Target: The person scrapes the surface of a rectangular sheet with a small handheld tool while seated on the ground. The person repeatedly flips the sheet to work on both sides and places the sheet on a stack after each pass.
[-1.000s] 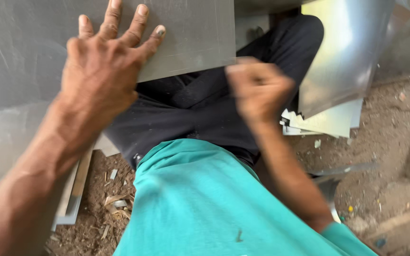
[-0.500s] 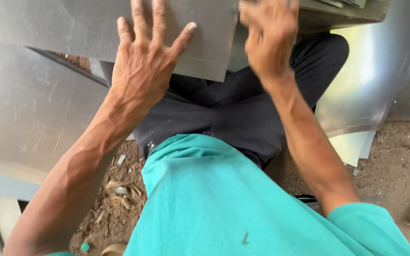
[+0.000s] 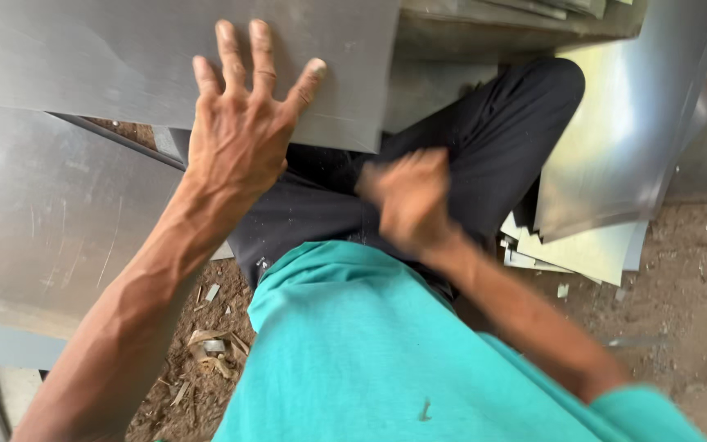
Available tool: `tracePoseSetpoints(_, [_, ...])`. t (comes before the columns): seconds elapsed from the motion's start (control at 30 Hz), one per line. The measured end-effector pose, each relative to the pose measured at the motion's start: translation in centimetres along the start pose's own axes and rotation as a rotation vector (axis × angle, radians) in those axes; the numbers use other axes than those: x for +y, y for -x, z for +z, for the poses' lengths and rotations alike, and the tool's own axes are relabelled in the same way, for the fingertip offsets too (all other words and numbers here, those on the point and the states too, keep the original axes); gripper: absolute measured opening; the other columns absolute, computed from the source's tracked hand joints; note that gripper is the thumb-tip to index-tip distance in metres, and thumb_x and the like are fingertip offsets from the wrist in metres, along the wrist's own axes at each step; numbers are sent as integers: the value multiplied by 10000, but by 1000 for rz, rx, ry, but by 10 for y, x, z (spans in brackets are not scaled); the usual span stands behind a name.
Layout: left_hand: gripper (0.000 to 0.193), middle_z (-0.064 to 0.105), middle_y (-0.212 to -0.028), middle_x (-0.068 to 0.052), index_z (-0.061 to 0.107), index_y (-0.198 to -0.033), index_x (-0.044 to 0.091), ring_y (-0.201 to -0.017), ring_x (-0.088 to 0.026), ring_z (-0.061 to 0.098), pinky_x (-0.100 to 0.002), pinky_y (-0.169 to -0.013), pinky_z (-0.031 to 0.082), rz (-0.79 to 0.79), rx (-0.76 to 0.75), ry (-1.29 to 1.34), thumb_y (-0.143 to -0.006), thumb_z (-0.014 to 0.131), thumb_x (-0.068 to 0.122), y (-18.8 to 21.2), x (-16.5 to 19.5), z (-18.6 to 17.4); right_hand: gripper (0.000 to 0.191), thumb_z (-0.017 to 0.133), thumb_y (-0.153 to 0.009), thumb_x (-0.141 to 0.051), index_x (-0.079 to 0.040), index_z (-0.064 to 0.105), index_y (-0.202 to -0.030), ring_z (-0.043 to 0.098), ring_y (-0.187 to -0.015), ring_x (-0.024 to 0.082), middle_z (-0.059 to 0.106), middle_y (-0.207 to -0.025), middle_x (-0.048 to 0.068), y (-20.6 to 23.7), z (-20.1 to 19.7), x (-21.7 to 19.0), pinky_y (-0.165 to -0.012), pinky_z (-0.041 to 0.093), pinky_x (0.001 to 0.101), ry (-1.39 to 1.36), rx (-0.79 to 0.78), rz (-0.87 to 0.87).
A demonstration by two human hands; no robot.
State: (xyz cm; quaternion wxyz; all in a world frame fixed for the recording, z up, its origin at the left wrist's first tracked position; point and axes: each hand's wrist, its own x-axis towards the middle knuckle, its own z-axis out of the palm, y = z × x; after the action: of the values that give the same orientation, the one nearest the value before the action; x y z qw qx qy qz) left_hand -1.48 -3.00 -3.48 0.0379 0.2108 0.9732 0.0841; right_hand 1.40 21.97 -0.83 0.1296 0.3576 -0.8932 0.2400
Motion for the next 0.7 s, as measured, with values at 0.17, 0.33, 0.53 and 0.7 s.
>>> tracePoseSetpoints(0.17, [949,338,-1602,-261,363,-1604,358,-1414,-490,399,-624,-1069,443,285,-107,-312,-782,644,-21,37,-42,-43,78,701,-1008,-57,-13,697,-944,705,-756,185,739,-903,109,77,-1,-10,-670,603,327,-475,205,693])
tracePoseSetpoints(0.33, [1075,314,-1644,-205,287,-1697,345,-1543,-353,343,-597,-1278,235,172,-223,-52,-735,767,304,19,-83,-126,285,541,-1021,-262,-34,656,-1147,628,-610,110,719,-862,99,46,-61,39,-508,477,240,-818,640,1167])
tracePoseSetpoints(0.53, [1043,218,-1688,-244,288,-1672,319,-1491,-533,199,-774,-1108,248,71,-84,-122,-760,795,301,-30,10,-57,249,687,-1041,-135,25,688,-1231,651,-953,123,713,-1093,84,39,-77,61,-844,527,279,-427,359,639])
tracePoseSetpoints(0.7, [918,264,-1642,-273,321,-1639,321,-1429,-582,272,-767,-1064,332,144,-100,-66,-835,667,46,-15,12,-5,121,752,-1035,38,43,752,-1156,675,-939,230,701,-1041,141,-13,-52,94,-778,535,317,-52,257,134])
